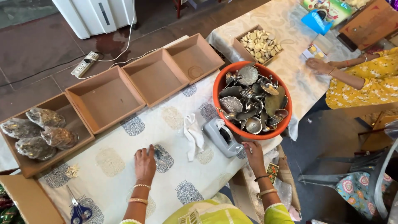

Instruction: The person takes small decorative figurines from a cardboard box, wraps each one in clear plastic film, presses the film closed around the item, and places the wrapped pieces into a compartmented cardboard tray on the table.

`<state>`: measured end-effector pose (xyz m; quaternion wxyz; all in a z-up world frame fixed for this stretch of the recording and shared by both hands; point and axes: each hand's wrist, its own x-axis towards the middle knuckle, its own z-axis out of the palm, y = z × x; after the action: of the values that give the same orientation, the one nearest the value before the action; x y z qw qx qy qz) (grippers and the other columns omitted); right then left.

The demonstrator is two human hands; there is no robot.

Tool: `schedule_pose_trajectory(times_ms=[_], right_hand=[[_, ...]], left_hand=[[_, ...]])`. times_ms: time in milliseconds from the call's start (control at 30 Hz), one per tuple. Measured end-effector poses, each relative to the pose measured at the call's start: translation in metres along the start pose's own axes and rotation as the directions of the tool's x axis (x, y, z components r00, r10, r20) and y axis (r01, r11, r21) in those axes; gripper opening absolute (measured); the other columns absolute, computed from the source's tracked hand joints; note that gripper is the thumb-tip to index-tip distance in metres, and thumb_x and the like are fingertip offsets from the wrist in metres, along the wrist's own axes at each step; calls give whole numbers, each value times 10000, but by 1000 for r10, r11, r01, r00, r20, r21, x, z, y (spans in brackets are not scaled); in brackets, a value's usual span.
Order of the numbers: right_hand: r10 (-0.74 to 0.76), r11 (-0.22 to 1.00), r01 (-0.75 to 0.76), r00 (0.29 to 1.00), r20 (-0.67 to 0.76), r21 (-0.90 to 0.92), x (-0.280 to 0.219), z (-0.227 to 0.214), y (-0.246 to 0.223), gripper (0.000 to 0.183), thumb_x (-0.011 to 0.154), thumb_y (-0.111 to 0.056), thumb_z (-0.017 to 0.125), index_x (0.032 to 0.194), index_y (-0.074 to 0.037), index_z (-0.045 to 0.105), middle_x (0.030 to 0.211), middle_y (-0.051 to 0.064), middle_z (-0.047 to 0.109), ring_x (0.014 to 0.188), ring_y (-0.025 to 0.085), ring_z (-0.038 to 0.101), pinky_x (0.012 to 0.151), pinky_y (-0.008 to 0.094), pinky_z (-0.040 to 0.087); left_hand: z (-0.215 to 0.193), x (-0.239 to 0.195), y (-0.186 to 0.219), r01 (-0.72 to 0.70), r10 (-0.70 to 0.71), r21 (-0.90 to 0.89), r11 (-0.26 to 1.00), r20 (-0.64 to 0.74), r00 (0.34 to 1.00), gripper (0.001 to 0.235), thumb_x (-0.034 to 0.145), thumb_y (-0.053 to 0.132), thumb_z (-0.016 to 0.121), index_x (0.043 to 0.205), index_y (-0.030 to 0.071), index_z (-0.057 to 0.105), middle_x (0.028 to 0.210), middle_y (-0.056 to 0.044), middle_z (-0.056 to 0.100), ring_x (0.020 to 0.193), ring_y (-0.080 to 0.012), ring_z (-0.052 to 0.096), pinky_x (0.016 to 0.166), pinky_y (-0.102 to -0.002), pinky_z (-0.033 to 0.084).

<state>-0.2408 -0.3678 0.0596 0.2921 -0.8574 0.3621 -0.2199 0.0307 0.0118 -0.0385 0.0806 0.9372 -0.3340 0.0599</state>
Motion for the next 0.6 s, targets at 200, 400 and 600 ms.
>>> schedule_pose_trajectory(times_ms=[200, 400, 600], right_hand=[[-37, 999, 41, 989, 141, -27, 15, 19, 8, 180, 941, -178, 697, 1024, -25, 744, 1022, 159, 666, 904, 305, 629, 824, 391, 511], [-71, 997, 66, 989, 128, 46, 16, 20, 9, 141, 886, -148, 740, 923, -13, 756, 955, 139, 649, 864, 278, 639, 776, 373, 527], [36, 981, -66, 986, 160, 183, 17, 9, 2, 120, 932, -113, 695, 920, 4, 719, 928, 88, 633, 797, 181, 627, 731, 291, 523]], left_hand=[[-32, 6, -1, 75, -71, -44, 996, 90, 993, 526, 861, 8, 625, 1378, 103, 610, 1135, -127, 660, 1079, -292, 596, 998, -411, 512], [-35, 4, 0, 87, -84, -65, 994, 56, 995, 532, 844, 8, 623, 1368, 101, 612, 1146, -121, 655, 1096, -294, 589, 994, -412, 505], [-36, 3, 0, 84, -80, -67, 994, 60, 995, 548, 841, 14, 618, 1382, 101, 596, 1147, -109, 650, 1106, -294, 578, 1004, -408, 494]])
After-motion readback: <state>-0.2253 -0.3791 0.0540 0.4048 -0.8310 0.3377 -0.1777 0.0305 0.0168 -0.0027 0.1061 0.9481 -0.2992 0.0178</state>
